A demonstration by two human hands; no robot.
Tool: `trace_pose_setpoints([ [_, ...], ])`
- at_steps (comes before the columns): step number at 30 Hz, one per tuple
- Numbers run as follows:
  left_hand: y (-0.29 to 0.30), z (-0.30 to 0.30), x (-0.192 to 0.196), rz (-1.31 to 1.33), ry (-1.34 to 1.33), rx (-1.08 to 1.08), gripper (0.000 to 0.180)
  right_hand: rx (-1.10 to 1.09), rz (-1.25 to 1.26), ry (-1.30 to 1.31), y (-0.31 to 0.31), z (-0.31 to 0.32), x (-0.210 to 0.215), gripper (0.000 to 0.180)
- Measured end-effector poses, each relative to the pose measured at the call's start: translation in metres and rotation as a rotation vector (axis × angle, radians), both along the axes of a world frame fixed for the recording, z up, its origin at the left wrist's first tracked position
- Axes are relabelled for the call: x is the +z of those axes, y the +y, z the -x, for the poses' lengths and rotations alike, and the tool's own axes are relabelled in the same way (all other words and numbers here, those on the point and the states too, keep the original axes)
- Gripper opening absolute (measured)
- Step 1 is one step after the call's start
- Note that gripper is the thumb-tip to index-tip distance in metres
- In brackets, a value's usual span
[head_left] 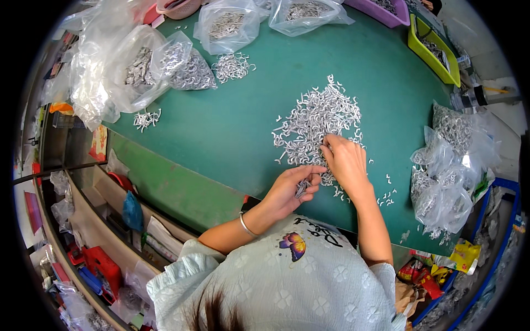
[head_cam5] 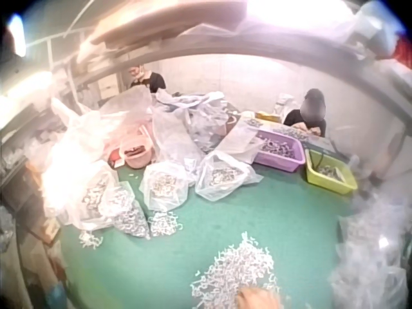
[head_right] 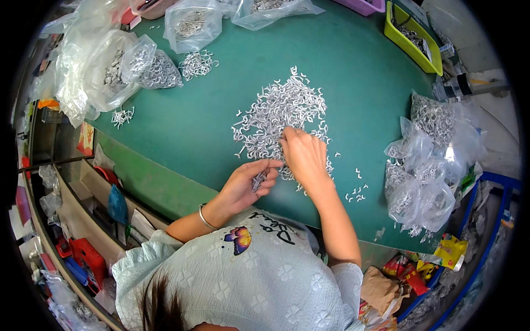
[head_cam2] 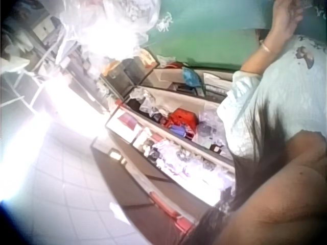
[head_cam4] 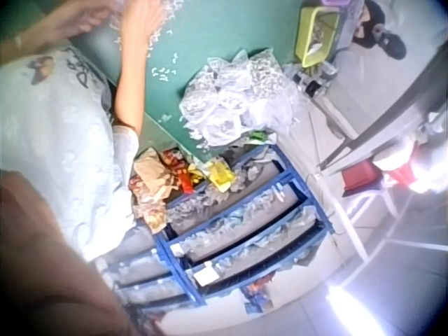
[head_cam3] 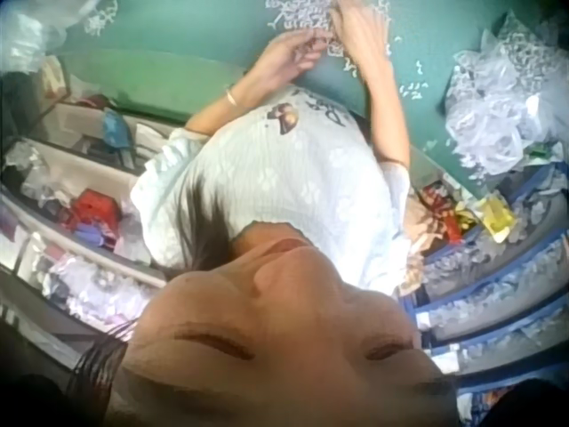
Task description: The person sorts and organizes small silver-colored metal components by hand on a green work surface, moving them into piles and handling several plastic bags containing the parts.
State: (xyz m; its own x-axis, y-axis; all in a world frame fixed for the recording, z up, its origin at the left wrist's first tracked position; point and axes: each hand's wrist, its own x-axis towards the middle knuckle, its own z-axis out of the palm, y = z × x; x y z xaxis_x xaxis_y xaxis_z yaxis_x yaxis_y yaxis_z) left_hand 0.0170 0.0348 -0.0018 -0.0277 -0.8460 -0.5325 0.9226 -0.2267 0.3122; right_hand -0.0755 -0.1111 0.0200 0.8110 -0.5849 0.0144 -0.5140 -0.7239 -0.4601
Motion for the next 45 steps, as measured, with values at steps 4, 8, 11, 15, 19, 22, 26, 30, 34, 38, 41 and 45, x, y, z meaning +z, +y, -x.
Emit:
trace_pose_setpoints([
  [4, 0.005, -0.001, 0.002, -0.001, 0.021, 0.030, 0.031, -0.112, -0.239, -0.015, -0.014, 0.014, 0.006, 0.010],
  [8, 0.002, 0.000, 0.003, 0.030, -0.005, -0.004, 0.032, -0.216, -0.564, -0.186, -0.020, 0.033, -0.008, 0.015],
  [11, -0.003, 0.002, 0.011, -0.022, -0.018, 0.004, 0.032, -0.255, -0.980, -0.271, -0.022, 0.041, -0.006, 0.018],
  [15, -0.011, 0.007, 0.011, -0.021, 0.077, 0.076, 0.032, -0.137, -1.282, -0.263, -0.006, 0.041, 0.020, 0.020],
  [19, -0.014, 0.012, 0.010, -0.022, 0.133, 0.070, 0.034, -0.115, -1.093, -0.185, -0.004, 0.042, 0.032, 0.024],
  [22, -0.005, 0.010, -0.017, 0.125, 0.200, -0.008, 0.034, -0.261, -1.100, -0.346, -0.018, 0.044, 0.019, 0.023],
  [26, -0.001, 0.009, -0.022, 0.205, 0.270, 0.007, 0.032, -0.342, -1.308, -0.688, -0.015, 0.034, 0.007, 0.024],
  [30, -0.001, 0.012, 0.006, -0.026, 0.186, 0.116, 0.033, -0.472, -1.967, -1.036, -0.008, 0.027, 0.007, 0.028],
  [34, 0.001, 0.007, 0.001, -0.015, 0.246, 0.197, 0.034, -0.514, -2.269, -1.143, -0.001, 0.020, 0.009, 0.037],
  [38, 0.011, 0.005, -0.021, 0.134, 0.392, 0.215, 0.035, -0.465, -2.225, -1.109, -0.001, 0.020, 0.005, 0.040],
  [41, 0.009, 0.000, -0.022, 0.136, 0.385, 0.222, 0.037, -0.423, -2.144, -1.120, -0.005, 0.020, 0.015, 0.041],
  [45, 0.005, 0.001, -0.005, -0.047, 0.376, 0.295, 0.036, -0.370, -2.137, -1.156, -0.003, 0.027, 0.015, 0.036],
])
